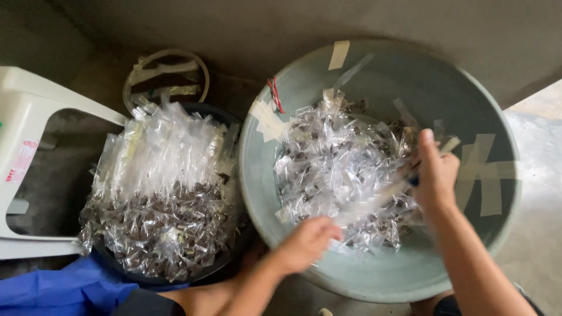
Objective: Sealing small plastic bags using a lighter and sorting them into containers.
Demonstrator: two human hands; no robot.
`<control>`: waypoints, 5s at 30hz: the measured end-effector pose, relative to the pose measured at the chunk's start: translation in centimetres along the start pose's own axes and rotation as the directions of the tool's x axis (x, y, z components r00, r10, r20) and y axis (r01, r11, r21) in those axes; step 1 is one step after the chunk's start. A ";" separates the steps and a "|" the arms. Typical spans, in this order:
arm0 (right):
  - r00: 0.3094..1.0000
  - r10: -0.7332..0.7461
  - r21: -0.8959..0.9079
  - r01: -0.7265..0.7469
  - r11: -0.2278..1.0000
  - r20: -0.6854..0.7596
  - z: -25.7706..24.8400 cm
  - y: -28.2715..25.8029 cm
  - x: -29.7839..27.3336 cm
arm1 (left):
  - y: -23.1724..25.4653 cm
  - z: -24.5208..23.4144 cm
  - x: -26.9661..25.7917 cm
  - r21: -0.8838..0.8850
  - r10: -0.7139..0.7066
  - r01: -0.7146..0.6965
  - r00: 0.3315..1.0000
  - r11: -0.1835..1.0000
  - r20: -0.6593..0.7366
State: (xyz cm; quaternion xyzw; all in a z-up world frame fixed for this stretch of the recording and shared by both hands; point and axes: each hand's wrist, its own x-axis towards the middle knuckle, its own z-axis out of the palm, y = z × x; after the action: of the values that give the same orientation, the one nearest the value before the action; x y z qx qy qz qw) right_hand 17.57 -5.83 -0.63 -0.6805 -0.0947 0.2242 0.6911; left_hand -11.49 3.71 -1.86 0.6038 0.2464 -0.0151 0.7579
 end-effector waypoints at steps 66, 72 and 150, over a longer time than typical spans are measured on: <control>0.937 -0.048 -0.306 0.161 0.938 0.345 1.0 -8.9 -6.9 | 8.1 2.6 8.9 0.023 0.560 -0.566 0.807 0.824 -0.189; 0.952 0.005 -0.080 0.021 0.997 0.305 -0.1 -7.4 -5.7 | 8.4 4.0 7.6 -0.042 0.490 -0.499 0.861 0.866 -0.135; 0.938 -0.081 -0.321 0.195 0.927 0.336 -0.6 -9.0 -6.2 | 13.3 2.8 5.4 0.044 0.607 -0.641 0.700 0.766 -0.376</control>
State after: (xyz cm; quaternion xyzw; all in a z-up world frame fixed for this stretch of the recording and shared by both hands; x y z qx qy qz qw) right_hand 13.97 -8.90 9.27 -0.7390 -0.2911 0.2603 0.5490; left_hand -1.49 6.22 8.56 0.6081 0.1654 0.3673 0.6841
